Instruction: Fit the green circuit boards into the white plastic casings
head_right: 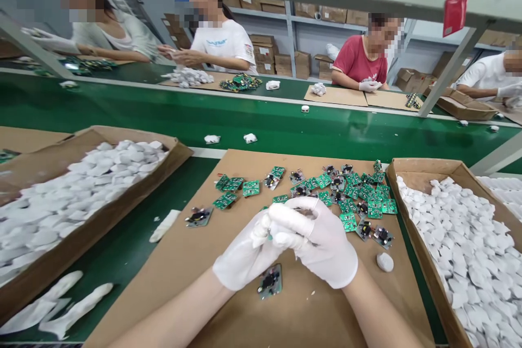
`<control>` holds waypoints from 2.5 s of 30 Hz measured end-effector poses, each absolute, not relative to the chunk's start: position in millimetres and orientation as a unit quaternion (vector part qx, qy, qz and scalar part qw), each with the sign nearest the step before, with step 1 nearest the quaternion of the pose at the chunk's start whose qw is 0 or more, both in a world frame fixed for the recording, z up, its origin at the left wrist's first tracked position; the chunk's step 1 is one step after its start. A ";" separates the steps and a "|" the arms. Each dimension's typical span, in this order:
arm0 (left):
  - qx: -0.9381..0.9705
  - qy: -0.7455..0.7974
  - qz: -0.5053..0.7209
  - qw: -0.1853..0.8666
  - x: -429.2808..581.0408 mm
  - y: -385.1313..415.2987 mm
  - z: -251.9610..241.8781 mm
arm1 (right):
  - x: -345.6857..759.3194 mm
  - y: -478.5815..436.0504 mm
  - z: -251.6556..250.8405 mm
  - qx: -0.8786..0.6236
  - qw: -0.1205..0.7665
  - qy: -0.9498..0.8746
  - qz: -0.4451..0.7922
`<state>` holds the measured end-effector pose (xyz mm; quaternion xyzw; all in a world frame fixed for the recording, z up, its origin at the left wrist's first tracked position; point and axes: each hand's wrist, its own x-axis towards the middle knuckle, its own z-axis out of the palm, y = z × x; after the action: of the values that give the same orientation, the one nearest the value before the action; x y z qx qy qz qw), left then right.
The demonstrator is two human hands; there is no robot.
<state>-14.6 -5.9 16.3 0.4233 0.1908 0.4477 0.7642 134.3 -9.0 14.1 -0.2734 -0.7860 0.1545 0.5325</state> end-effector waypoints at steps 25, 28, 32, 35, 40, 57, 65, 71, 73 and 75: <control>0.490 0.157 0.454 0.727 -10.2 -3.9 20.6 | 141.2 -9.8 28.1 -0.306 0.476 -0.773 0.286; 0.493 0.164 0.437 0.734 -9.4 -3.8 23.7 | 141.9 -10.5 27.8 -0.312 0.476 -0.793 0.217; 0.475 0.172 0.425 0.751 -10.6 -3.0 20.4 | 138.9 -12.1 21.4 -0.292 0.512 -0.776 0.224; 0.462 0.174 0.425 0.759 -13.7 -2.3 16.4 | 137.7 -14.1 17.0 -0.271 0.522 -0.761 0.273; 0.495 0.193 0.428 0.731 -16.8 -1.6 18.1 | 140.5 -17.5 17.7 -0.371 0.440 -0.761 0.302; 0.419 0.205 0.469 0.751 -13.9 -3.4 15.8 | 141.9 -12.2 14.7 -0.265 0.482 -0.793 0.261; 0.425 0.231 0.475 0.735 -17.5 -5.0 15.2 | 141.0 -23.5 29.1 -0.299 0.581 -0.738 0.169; 0.402 0.233 0.524 0.714 -14.5 -7.4 17.2 | 130.1 -24.4 20.3 -0.254 0.565 -0.770 0.150; 0.397 0.211 0.528 0.720 -13.7 -6.4 12.5 | 132.7 -25.3 23.4 -0.268 0.560 -0.763 0.176; 0.398 0.203 0.520 0.728 -13.2 -5.4 7.1 | 136.0 -25.7 28.8 -0.306 0.570 -0.734 0.206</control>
<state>-13.2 -5.4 7.1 0.3978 0.2031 0.5195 0.7284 136.0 -25.7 28.8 -0.3061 -0.7340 0.2060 0.5702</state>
